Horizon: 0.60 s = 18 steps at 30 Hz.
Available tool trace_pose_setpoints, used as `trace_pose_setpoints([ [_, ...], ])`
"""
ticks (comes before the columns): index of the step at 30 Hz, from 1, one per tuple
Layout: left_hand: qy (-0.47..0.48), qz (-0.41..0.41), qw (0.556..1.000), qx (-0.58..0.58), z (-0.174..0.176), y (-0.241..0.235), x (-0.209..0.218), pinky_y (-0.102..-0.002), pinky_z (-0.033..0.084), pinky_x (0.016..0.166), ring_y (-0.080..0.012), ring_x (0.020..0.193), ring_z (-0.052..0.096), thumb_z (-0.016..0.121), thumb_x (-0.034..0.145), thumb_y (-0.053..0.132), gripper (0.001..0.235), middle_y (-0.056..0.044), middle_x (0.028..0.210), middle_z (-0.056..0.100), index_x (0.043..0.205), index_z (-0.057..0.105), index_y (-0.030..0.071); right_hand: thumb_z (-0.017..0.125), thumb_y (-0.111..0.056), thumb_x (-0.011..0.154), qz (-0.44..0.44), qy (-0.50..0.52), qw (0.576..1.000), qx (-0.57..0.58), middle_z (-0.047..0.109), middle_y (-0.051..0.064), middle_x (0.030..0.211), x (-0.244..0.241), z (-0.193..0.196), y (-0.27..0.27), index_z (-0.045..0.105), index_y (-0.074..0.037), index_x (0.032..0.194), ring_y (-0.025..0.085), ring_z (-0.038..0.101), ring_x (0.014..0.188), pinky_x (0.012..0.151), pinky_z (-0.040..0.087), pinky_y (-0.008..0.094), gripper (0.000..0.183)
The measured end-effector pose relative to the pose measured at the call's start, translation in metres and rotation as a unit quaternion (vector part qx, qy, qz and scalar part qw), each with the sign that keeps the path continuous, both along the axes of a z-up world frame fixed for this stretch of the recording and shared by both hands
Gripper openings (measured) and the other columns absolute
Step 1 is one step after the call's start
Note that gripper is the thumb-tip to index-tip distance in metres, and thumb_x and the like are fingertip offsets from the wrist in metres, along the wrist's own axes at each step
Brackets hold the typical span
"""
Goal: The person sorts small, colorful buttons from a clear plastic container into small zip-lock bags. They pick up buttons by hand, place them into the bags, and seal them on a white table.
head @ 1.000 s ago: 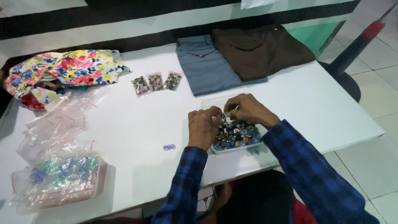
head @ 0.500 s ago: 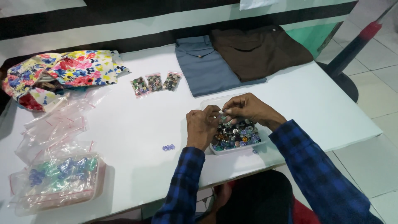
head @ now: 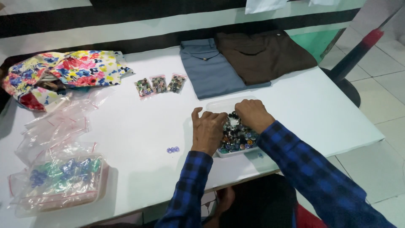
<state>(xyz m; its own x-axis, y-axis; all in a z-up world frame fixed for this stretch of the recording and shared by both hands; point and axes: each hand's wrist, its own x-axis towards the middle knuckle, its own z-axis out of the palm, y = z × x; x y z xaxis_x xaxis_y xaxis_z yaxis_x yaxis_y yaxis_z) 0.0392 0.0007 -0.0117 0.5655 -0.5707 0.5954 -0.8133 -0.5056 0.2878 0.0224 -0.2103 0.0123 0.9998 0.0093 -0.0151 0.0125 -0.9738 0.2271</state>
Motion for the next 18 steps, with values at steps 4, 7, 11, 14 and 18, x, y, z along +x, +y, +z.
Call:
trace_pose_setpoints([
  [4,-0.010,0.012,1.000,0.001,-0.001,-0.001,-0.001,-0.051,0.023,0.115,-0.0204,0.098,0.072,0.069,0.092,0.016,0.016,0.001,0.086,0.077,0.105,0.071,0.023,0.071,-0.009,0.078,-0.002,0.012,0.997,0.071,0.071,0.016,0.074,0.005,0.016,0.010,0.072,0.000,0.088,0.038,0.075,0.077,0.065,0.061,0.048,0.014],
  [7,0.006,0.025,1.000,0.018,-0.003,-0.002,0.000,-0.052,0.023,0.116,-0.0190,0.099,0.072,0.067,0.093,0.017,0.015,0.000,0.085,0.076,0.106,0.069,0.023,0.067,-0.014,0.083,-0.050,0.052,0.980,0.184,0.078,0.010,0.085,-0.007,0.055,0.026,0.080,-0.016,0.090,0.037,0.075,0.092,0.077,0.061,0.048,0.016],
  [11,0.027,0.022,0.999,0.020,-0.003,-0.001,0.001,-0.052,0.023,0.115,-0.0195,0.102,0.071,0.067,0.094,0.019,0.015,0.000,0.086,0.076,0.108,0.068,0.023,0.068,-0.014,0.085,-0.058,0.071,0.922,0.377,0.078,0.018,0.085,-0.031,0.100,0.036,0.079,-0.006,0.093,0.038,0.075,0.089,0.084,0.057,0.050,0.016],
  [14,0.035,0.021,0.999,0.024,-0.002,-0.001,0.000,-0.052,0.023,0.116,-0.0184,0.103,0.071,0.067,0.094,0.018,0.015,0.001,0.086,0.076,0.108,0.068,0.023,0.070,-0.014,0.084,-0.062,0.071,0.899,0.428,0.077,0.015,0.076,-0.036,0.105,0.034,0.078,-0.006,0.089,0.032,0.076,0.080,0.080,0.057,0.045,0.013],
  [18,0.052,0.000,0.998,0.023,0.008,0.004,-0.001,-0.052,0.022,0.116,-0.0205,0.106,0.070,0.066,0.095,0.016,0.016,-0.002,0.086,0.076,0.111,0.069,0.019,0.071,-0.005,0.086,-0.072,0.083,0.851,0.513,0.078,0.019,0.076,-0.033,0.089,0.026,0.076,0.000,0.092,0.027,0.077,0.074,0.066,0.062,0.033,0.009],
])
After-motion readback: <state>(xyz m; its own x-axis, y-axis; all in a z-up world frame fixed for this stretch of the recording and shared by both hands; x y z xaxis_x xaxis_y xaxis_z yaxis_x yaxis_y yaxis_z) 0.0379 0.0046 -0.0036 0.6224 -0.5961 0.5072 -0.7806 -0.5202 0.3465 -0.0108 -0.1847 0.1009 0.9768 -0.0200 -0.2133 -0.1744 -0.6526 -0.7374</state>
